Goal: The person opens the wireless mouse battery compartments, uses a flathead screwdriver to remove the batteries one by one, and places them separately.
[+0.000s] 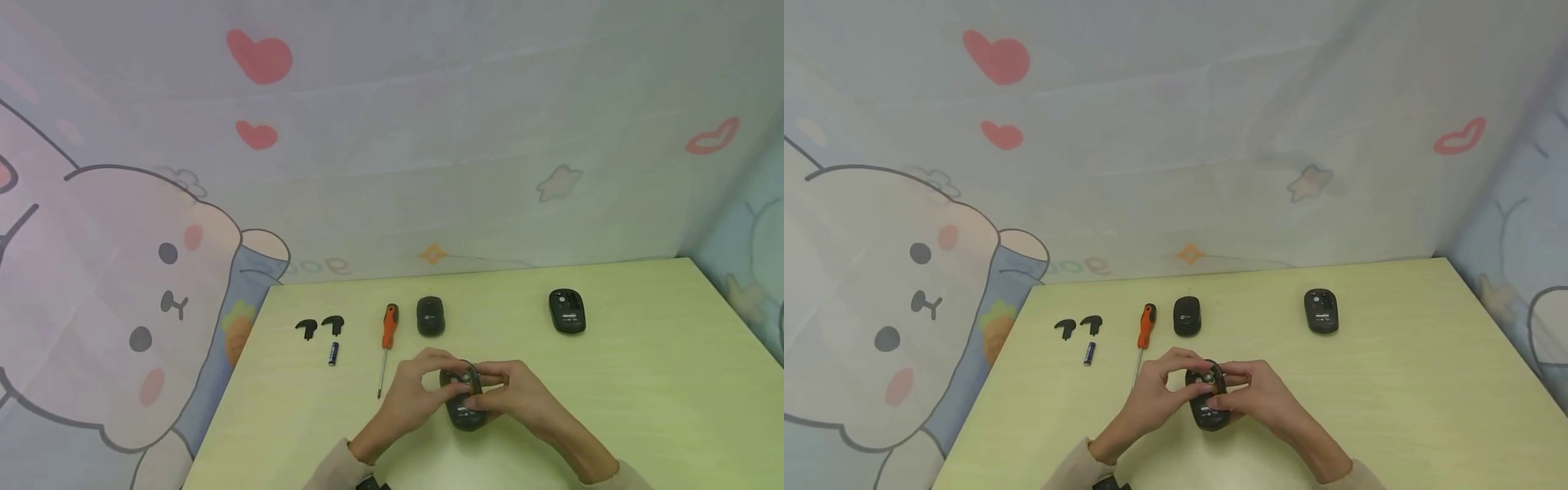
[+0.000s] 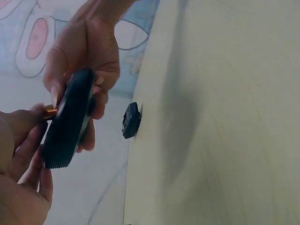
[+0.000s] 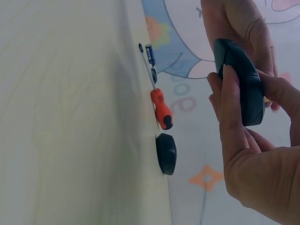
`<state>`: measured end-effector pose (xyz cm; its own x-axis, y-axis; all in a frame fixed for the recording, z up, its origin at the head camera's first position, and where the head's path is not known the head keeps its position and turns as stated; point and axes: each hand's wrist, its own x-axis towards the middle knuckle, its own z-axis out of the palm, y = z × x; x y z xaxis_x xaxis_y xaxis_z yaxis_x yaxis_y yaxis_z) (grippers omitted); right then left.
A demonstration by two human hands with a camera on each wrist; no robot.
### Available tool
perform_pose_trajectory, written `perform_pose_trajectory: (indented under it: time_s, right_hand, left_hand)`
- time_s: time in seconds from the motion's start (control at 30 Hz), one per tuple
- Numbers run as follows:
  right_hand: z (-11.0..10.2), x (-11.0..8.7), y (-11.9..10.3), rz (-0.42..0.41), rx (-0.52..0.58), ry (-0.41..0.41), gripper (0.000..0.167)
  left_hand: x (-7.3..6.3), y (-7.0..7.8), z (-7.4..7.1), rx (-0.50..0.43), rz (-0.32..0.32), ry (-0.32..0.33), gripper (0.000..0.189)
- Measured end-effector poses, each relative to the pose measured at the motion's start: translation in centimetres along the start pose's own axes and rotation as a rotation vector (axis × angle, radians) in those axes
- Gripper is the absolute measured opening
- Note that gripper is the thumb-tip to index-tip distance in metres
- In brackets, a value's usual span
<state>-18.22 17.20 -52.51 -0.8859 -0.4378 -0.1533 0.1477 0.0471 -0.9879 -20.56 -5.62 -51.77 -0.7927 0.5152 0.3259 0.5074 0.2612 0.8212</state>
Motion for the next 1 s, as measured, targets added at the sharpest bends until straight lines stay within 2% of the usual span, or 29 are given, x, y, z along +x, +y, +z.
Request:
perform_pose_trajectory:
  time_s: [0.07, 0.13, 0.3, 0.43, 0.5, 0.57, 0.63, 0.7, 0.77, 0.87, 1.0]
  right_hand:
    - [0.0, 0.0, 0.0, 0.002, -0.001, 0.0, 0.062]
    - [0.1, 0.0, 0.0, 0.003, 0.0, -0.002, 0.062]
    - [0.2, -0.1, 0.1, 0.008, 0.003, 0.014, 0.064]
    - [0.5, -0.1, 0.0, 0.017, 0.022, 0.024, 0.066]
    - [0.6, -0.2, -0.1, 0.019, 0.032, 0.027, 0.067]
    - [0.6, -0.2, -0.2, 0.017, 0.04, 0.03, 0.068]
    - [0.6, -0.2, -0.3, 0.015, 0.046, 0.035, 0.069]
    - [0.6, -0.2, -0.4, 0.016, 0.05, 0.04, 0.069]
    - [0.6, -0.2, -0.5, 0.017, 0.052, 0.042, 0.069]
    - [0.5, -0.2, -0.5, 0.016, 0.055, 0.042, 0.069]
    - [0.3, -0.1, -0.5, 0.009, 0.068, 0.036, 0.07]
  left_hand:
    - [0.0, 0.2, 0.0, -0.018, -0.074, -0.019, 0.027]
    - [0.1, 0.4, -0.1, -0.019, -0.111, -0.032, 0.026]
    - [0.3, 0.9, -0.4, -0.037, -0.134, -0.024, 0.022]
    - [0.6, 1.3, -1.3, -0.182, -0.133, 0.029, 0.023]
    - [0.7, 1.4, -2.2, -0.27, -0.128, 0.055, 0.024]
    - [0.8, 1.3, -3.4, -0.383, -0.167, 0.066, 0.027]
    - [0.8, 1.1, -4.8, -0.491, -0.248, 0.076, 0.032]
    - [0.7, 0.8, -6.2, -0.589, -0.362, 0.095, 0.03]
    - [0.5, 0.4, -7.6, -0.669, -0.447, 0.11, 0.026]
    - [0.0, -0.5, -9.2, -0.701, -0.51, 0.122, 0.021]
    - [-0.8, -1.9, -11.0, -0.673, -0.545, 0.11, 0.028]
